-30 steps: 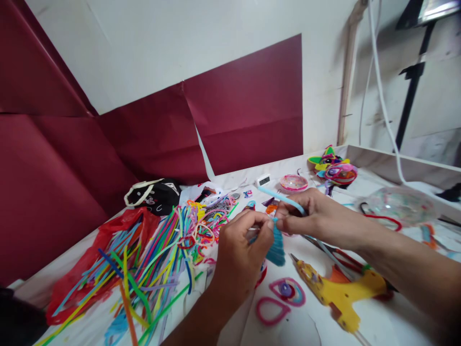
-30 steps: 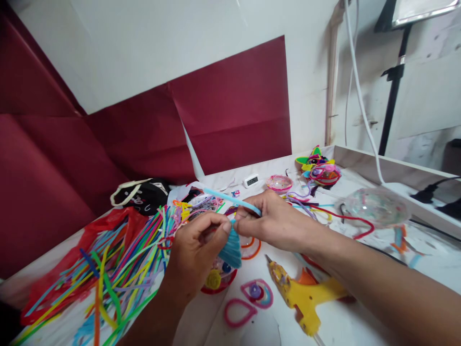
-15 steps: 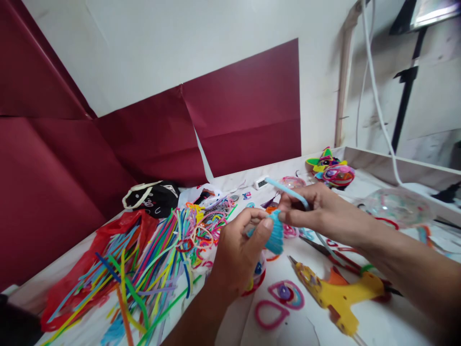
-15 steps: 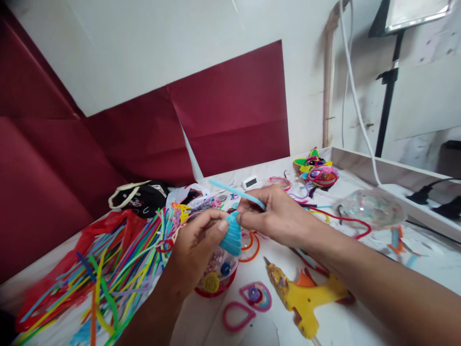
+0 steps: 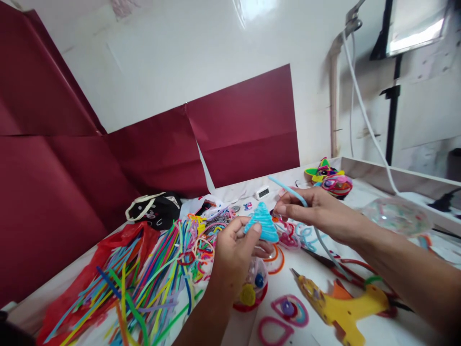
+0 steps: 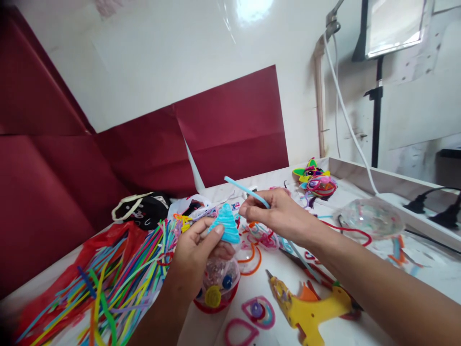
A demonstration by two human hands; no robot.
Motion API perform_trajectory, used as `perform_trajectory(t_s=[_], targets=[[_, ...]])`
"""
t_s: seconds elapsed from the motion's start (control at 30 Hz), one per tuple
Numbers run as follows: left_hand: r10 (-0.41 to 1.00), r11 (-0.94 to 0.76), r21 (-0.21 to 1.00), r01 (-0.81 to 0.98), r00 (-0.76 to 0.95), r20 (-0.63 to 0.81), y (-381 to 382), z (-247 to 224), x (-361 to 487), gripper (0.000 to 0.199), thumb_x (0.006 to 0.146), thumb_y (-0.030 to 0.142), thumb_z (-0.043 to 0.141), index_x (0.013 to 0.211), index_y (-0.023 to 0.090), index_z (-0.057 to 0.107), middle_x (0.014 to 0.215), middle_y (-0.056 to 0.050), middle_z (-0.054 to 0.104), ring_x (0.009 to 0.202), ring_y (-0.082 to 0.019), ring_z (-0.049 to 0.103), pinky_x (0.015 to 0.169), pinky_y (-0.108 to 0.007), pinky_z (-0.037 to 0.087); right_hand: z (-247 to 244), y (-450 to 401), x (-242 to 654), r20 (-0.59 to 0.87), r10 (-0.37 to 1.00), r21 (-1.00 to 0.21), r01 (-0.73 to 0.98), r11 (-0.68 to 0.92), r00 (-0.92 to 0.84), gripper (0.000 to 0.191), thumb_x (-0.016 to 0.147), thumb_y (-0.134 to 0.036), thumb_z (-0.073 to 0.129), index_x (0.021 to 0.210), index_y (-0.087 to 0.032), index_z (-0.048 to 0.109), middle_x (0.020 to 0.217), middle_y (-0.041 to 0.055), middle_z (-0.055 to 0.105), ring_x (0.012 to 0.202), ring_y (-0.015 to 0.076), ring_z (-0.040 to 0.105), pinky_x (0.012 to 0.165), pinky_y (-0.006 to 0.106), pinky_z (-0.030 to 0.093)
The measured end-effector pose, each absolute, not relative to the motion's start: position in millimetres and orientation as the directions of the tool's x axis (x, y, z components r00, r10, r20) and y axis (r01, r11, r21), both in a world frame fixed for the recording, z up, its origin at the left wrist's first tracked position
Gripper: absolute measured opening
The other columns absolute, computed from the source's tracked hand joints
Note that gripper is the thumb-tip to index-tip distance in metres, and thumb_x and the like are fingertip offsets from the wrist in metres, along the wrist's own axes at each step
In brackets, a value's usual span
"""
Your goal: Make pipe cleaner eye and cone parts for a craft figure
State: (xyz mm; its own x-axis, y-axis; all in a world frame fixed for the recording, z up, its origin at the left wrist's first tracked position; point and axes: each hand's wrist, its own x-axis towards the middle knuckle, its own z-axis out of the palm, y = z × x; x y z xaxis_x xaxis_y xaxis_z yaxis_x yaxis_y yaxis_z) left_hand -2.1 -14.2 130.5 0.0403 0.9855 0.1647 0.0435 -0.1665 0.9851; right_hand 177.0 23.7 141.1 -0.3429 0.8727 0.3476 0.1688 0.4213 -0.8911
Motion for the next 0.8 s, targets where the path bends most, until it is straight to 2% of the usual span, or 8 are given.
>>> perform_trajectory(t_s=[0.23, 0.37, 0.5, 0.67, 0.8], targets=[[0.985, -0.143, 0.988, 0.063, 0.109, 0.136, -13.3, 124.4, 0.7, 0.024, 0.074, 0.036, 0.063, 0.080, 0.015, 0.055, 0.054, 0.000, 0.063, 0.049, -0.015, 0.063, 0.050, -0.024, 0.051, 134.2, 29.0, 172.6, 0.351, 0.852, -0.904, 0.097, 0.416, -0.388, 0.023, 0.075, -0.040, 0.064, 0.076, -0.017, 0.062, 0.070, 0.0009, 0.056, 0.068, 0.0137, 0.047, 0.063, 0.027, 0.038], [0.979, -0.150, 0.985, 0.086, 0.155, 0.136, -13.3, 119.9, 2.5, 0.022, 0.077, 0.035, 0.061, 0.079, 0.014, 0.056, 0.055, -0.002, 0.064, 0.049, -0.014, 0.062, 0.049, -0.023, 0.050, 128.4, 32.8, 173.1, 0.375, 0.834, -0.893, 0.084, 0.442, -0.405, 0.023, 0.077, -0.038, 0.063, 0.072, -0.016, 0.059, 0.065, -0.0014, 0.050, 0.063, 0.0118, 0.043, 0.059, 0.026, 0.035], [0.979, -0.139, 0.990, 0.035, 0.157, 0.132, -9.8, 118.1, 1.8, 0.022, 0.079, 0.035, 0.060, 0.083, 0.014, 0.054, 0.051, 0.001, 0.060, 0.048, -0.014, 0.062, 0.048, -0.021, 0.049, 129.3, 32.8, 172.7, 0.379, 0.832, -0.894, 0.071, 0.442, -0.406, 0.022, 0.077, -0.037, 0.063, 0.073, -0.016, 0.059, 0.065, -0.0016, 0.051, 0.063, 0.0117, 0.044, 0.060, 0.026, 0.035], [0.978, -0.164, 0.980, -0.112, 0.110, 0.176, -3.6, 120.5, -6.1, 0.021, 0.084, 0.034, 0.054, 0.091, 0.015, 0.051, 0.073, -0.002, 0.064, 0.055, -0.013, 0.064, 0.046, -0.019, 0.049, 134.8, 30.7, 173.4, 0.398, 0.837, -0.882, 0.095, 0.462, -0.376, 0.024, 0.079, -0.040, 0.061, 0.081, -0.016, 0.064, 0.078, 0.0034, 0.061, 0.074, 0.0155, 0.052, 0.068, 0.028, 0.038], [0.978, -0.192, 0.967, -0.169, 0.049, 0.203, 2.5, 123.5, -16.4, 0.020, 0.084, 0.032, 0.055, 0.095, 0.018, 0.047, 0.083, -0.002, 0.062, 0.062, -0.013, 0.067, 0.047, -0.017, 0.049, 138.2, 29.2, 177.0, 0.392, 0.863, -0.878, 0.151, 0.455, -0.318, 0.027, 0.077, -0.044, 0.062, 0.079, -0.017, 0.065, 0.075, 0.0033, 0.062, 0.072, 0.0162, 0.053, 0.065, 0.028, 0.040]])
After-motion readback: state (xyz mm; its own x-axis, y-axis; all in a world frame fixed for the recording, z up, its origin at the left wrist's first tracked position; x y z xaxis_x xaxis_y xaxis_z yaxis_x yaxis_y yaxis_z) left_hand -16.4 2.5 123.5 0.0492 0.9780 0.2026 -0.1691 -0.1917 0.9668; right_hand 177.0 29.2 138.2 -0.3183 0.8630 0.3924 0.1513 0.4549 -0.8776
